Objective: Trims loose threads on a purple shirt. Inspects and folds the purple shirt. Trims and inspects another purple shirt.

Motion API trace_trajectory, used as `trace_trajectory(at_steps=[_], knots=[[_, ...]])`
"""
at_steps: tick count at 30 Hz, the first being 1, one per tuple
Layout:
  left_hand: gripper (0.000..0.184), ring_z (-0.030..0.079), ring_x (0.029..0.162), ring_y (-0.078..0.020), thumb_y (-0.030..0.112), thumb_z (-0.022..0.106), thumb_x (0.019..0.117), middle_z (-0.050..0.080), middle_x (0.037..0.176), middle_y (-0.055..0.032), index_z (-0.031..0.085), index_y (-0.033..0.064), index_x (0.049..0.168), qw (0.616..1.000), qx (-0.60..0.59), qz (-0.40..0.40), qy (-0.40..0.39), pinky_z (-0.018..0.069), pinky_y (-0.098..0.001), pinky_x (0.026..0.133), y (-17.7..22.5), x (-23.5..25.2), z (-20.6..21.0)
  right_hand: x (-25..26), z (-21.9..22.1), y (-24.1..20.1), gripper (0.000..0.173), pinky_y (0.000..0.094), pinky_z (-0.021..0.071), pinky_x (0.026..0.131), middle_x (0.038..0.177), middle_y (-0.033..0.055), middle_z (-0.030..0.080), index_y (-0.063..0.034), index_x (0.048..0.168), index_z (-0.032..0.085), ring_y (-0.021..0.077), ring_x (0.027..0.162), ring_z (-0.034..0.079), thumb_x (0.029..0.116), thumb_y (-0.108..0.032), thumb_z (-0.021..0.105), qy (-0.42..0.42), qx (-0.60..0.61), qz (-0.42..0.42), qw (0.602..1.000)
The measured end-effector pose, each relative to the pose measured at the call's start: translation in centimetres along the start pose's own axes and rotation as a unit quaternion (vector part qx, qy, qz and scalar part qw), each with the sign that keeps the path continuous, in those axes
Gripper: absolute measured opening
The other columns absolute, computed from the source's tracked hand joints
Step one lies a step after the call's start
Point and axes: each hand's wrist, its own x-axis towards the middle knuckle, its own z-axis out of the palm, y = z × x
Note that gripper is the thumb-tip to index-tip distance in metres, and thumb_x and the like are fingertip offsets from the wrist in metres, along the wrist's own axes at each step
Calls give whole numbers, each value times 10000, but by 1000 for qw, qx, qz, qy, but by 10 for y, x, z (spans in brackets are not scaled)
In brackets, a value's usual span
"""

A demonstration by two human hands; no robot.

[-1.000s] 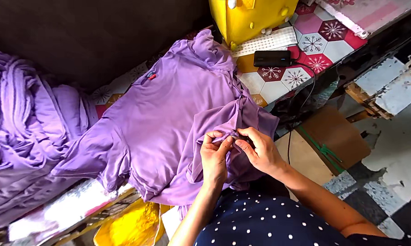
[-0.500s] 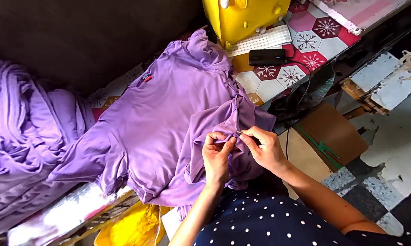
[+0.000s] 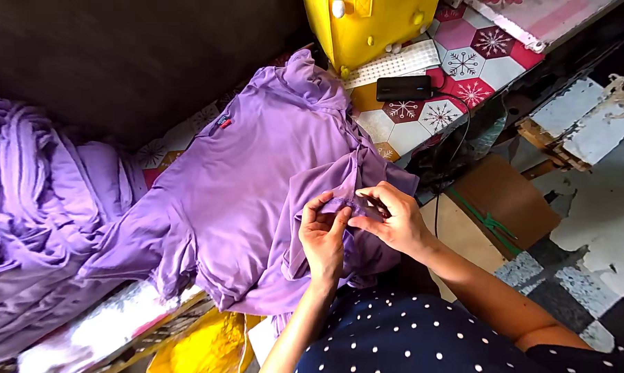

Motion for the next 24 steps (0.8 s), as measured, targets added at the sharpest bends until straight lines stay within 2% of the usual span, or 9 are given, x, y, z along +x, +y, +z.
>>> trace_trajectory(at_steps=[2, 5, 9, 13, 16, 18, 20, 22, 24], knots=[[405, 738, 809, -89, -148, 697, 813, 762, 944, 8, 611, 35, 1164, 1000, 20, 2, -14, 629, -275, 785, -1, -2, 0, 4, 6, 2, 265, 167, 512, 641, 820, 65, 660, 30, 963, 732, 47, 710, 603, 882, -214, 794, 11, 16, 8, 1000], [314, 729, 750, -88, -133, 696, 831, 762, 887, -10, 639, 0, 1109, 999, 46, -16, -17, 628, -262, 739, -2, -2, -1, 9, 8, 7, 93, 162, 512, 639, 779, 64, 658, 23, 869, 717, 45, 694, 609, 882, -68, 718, 2, 33, 20, 999], [175, 700, 723, -63, -90, 625, 908, 741, 827, 8, 666, 22, 1037, 999, 29, -26, 23, 598, -235, 709, -7, 0, -4, 3, 4, 7, 121, 151, 473, 615, 778, 21, 635, -1, 922, 689, 3, 666, 559, 960, -98, 627, -35, 64, 89, 993], [308, 719, 769, -81, -159, 654, 850, 746, 900, -2, 619, 27, 1094, 999, 11, 6, 39, 621, -259, 738, -7, 2, -5, -1, 0, 11, 134, 149, 462, 600, 788, 22, 616, -8, 969, 674, 5, 647, 539, 989, -123, 609, 6, 12, 124, 992], [331, 723, 848, -102, -146, 651, 855, 742, 1001, -31, 643, -20, 1161, 1000, 21, 2, 22, 624, -279, 796, -3, 1, -9, 1, -4, 8, 202, 166, 478, 608, 795, 18, 621, -9, 1026, 670, 13, 665, 554, 1003, -201, 609, -1, -4, 103, 995], [266, 722, 834, -93, -106, 640, 878, 756, 963, -28, 690, -29, 1127, 999, 19, -23, 32, 614, -267, 795, 1, 0, -9, 3, -6, 2, 325, 241, 500, 626, 827, 31, 635, -2, 1128, 646, 58, 693, 578, 1020, -298, 563, -38, -19, 84, 996], [206, 710, 782, -91, -99, 623, 893, 748, 893, -33, 703, -15, 1063, 997, 2, -53, 50, 608, -259, 762, 3, 1, -8, 4, -5, -3, 366, 302, 523, 629, 839, 44, 647, 5, 1186, 629, 104, 703, 609, 1036, -301, 494, -67, -45, 57, 995], [193, 702, 744, -101, -128, 601, 892, 739, 851, -46, 688, -2, 1011, 996, -28, -66, 60, 605, -261, 737, 4, 3, -8, 4, -1, -2, 361, 318, 526, 605, 825, 52, 654, 7, 1160, 637, 129, 691, 623, 1042, -307, 503, -76, -70, 26, 994], [219, 705, 717, -108, -152, 590, 885, 736, 820, -49, 662, 4, 1019, 994, -46, -78, 65, 609, -267, 722, 7, 3, -6, 3, 2, 2, 338, 313, 537, 602, 840, 61, 676, 0, 1125, 660, 135, 693, 641, 1035, -308, 553, -82, -75, -1, 994]])
